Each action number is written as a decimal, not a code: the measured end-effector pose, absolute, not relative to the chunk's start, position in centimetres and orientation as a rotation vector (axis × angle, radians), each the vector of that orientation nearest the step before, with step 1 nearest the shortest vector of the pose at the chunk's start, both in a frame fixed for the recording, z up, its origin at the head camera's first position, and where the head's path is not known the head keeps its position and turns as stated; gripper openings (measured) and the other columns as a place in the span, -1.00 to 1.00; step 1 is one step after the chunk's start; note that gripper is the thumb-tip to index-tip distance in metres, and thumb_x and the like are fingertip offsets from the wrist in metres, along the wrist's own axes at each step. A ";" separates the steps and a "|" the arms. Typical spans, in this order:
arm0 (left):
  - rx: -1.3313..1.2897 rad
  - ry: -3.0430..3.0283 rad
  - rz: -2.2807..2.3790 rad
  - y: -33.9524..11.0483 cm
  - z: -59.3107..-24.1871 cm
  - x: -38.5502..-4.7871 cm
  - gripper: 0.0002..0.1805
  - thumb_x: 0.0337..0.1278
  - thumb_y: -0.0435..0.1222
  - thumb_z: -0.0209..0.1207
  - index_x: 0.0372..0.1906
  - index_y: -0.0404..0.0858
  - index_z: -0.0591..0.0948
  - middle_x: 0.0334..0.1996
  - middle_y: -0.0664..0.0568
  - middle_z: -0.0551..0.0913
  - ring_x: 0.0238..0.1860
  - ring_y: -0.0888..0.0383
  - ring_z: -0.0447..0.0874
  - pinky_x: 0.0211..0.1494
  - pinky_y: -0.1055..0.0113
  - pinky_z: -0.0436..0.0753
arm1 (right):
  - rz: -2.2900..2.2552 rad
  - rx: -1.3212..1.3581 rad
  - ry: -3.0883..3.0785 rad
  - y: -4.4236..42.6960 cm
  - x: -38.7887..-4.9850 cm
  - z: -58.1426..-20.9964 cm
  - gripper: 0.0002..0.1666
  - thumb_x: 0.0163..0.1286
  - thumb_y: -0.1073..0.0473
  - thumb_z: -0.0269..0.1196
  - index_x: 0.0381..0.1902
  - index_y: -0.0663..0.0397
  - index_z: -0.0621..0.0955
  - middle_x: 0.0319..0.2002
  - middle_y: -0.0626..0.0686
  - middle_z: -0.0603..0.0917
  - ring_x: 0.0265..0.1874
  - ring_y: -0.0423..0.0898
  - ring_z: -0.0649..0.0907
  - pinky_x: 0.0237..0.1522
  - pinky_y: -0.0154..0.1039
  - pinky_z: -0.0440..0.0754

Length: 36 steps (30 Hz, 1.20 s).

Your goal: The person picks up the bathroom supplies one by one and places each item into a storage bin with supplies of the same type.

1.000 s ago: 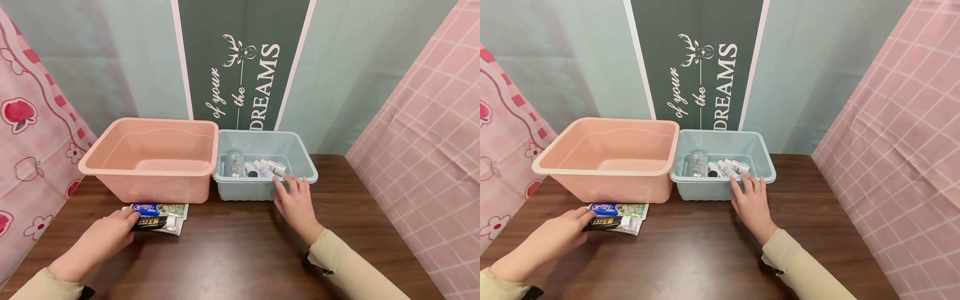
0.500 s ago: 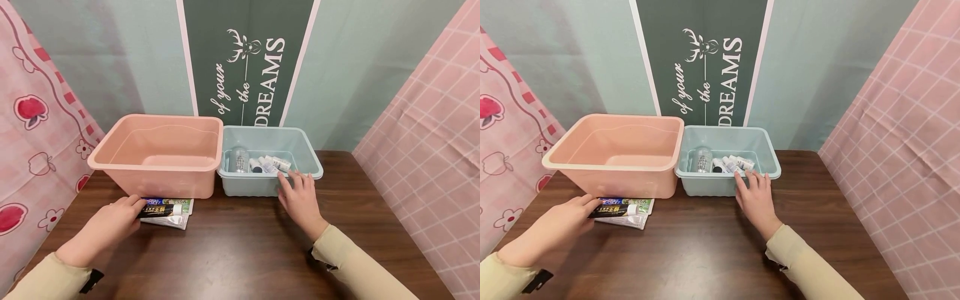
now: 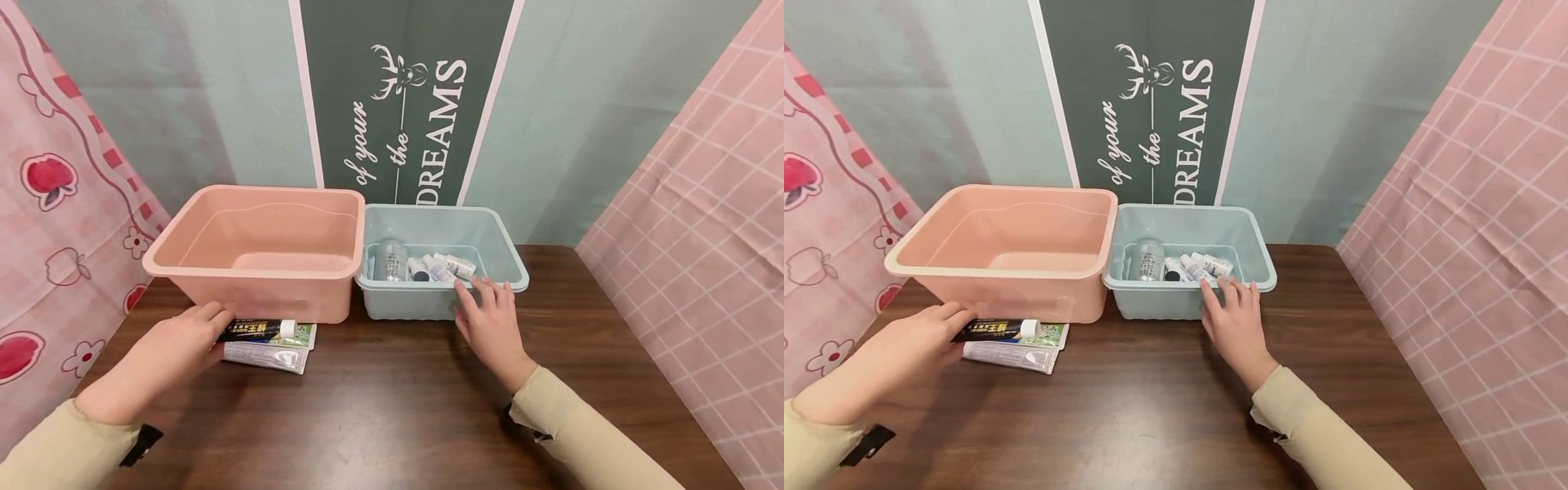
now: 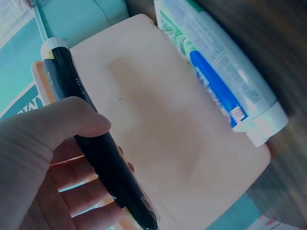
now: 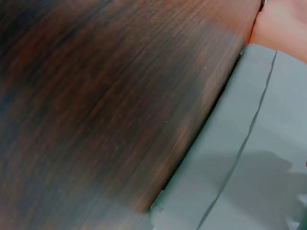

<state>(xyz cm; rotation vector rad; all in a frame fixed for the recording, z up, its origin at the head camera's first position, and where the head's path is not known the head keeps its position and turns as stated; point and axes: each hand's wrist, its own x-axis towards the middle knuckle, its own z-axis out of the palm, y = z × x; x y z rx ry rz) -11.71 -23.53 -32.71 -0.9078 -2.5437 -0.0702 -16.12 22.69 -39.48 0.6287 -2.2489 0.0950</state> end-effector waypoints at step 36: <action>-1.035 -2.430 -0.076 -23.2 -27.5 -14.4 -0.65 -0.47 -0.42 0.33 -0.39 -0.30 0.48 -0.55 0.06 0.38 -0.61 0.12 0.42 -0.60 0.15 0.43 | 0.101 0.628 -2.228 22.5 -16.2 -39.4 -0.48 0.16 0.16 0.15 0.11 0.15 0.50 -0.06 0.35 0.44 -0.06 0.37 0.45 -0.01 0.41 0.27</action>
